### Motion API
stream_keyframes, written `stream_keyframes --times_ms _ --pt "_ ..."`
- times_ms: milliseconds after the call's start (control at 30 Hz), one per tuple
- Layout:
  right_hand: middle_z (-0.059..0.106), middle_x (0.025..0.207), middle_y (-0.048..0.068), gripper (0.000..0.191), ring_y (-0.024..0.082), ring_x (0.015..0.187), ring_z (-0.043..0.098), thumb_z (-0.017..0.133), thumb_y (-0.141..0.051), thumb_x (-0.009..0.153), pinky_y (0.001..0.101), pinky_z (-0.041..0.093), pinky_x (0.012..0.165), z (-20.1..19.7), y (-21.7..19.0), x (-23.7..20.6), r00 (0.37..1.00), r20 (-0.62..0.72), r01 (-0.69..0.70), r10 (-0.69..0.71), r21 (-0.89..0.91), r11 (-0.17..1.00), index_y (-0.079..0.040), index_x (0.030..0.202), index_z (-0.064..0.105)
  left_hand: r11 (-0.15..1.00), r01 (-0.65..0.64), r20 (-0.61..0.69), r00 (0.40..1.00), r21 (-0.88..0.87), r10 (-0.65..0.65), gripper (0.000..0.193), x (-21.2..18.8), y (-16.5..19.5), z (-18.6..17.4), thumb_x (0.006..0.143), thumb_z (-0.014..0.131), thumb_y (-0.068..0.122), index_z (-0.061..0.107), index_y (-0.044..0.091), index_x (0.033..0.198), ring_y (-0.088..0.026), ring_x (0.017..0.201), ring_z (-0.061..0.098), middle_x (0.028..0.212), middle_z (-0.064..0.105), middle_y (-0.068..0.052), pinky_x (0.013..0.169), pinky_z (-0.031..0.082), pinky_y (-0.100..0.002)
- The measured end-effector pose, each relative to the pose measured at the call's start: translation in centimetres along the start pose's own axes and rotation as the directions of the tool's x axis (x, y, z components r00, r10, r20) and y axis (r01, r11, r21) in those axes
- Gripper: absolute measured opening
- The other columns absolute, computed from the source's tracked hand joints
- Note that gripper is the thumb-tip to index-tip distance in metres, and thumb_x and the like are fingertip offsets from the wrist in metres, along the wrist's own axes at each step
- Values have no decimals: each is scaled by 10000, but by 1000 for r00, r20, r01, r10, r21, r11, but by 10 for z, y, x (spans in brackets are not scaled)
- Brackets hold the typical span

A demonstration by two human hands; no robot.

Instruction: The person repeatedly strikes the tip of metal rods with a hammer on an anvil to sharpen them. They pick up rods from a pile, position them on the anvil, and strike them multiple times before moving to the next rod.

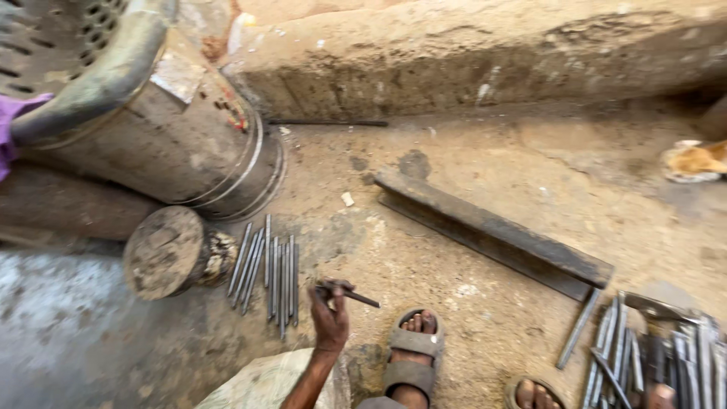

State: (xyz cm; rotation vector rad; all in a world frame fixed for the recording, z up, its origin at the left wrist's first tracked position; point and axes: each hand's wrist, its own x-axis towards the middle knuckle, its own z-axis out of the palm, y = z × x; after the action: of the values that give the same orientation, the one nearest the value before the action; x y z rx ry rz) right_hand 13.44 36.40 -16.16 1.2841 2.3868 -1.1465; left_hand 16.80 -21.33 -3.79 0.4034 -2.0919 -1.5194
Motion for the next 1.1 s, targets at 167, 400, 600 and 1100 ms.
stream_keyframes --times_ms 167,400,600,1100 --pt "666 866 211 683 320 798 639 406 -555 1137 485 529 691 1 19 3 998 61 11 -15 66 998 47 1043 715 683 -427 432 884 593 178 221 -21 -49 37 854 705 229 669 51 981 -398 883 651 910 682 -167 796 508 -494" --pt "668 883 204 687 315 819 647 415 -562 1130 473 536 700 -4 45 -37 980 188 31 -71 208 978 50 1058 719 923 -219 552 834 317 8 179 -16 -11 88 1021 556 203 599 53 1109 -321 712 691 820 724 -74 609 548 -474" --pt "675 936 128 748 296 823 673 372 -654 984 480 558 709 -7 13 -61 966 257 -83 16 251 964 9 1054 710 898 -142 829 465 416 -311 223 6 58 195 1098 431 280 567 109 1143 -169 508 460 669 533 -23 460 453 -431" --pt "424 609 3 659 129 481 369 281 -651 1011 336 352 395 -20 -56 -70 933 256 277 -254 -56 959 -105 922 640 662 -602 885 404 447 -230 397 53 16 260 1078 397 446 643 142 1147 -245 643 639 730 669 -88 606 525 -455"
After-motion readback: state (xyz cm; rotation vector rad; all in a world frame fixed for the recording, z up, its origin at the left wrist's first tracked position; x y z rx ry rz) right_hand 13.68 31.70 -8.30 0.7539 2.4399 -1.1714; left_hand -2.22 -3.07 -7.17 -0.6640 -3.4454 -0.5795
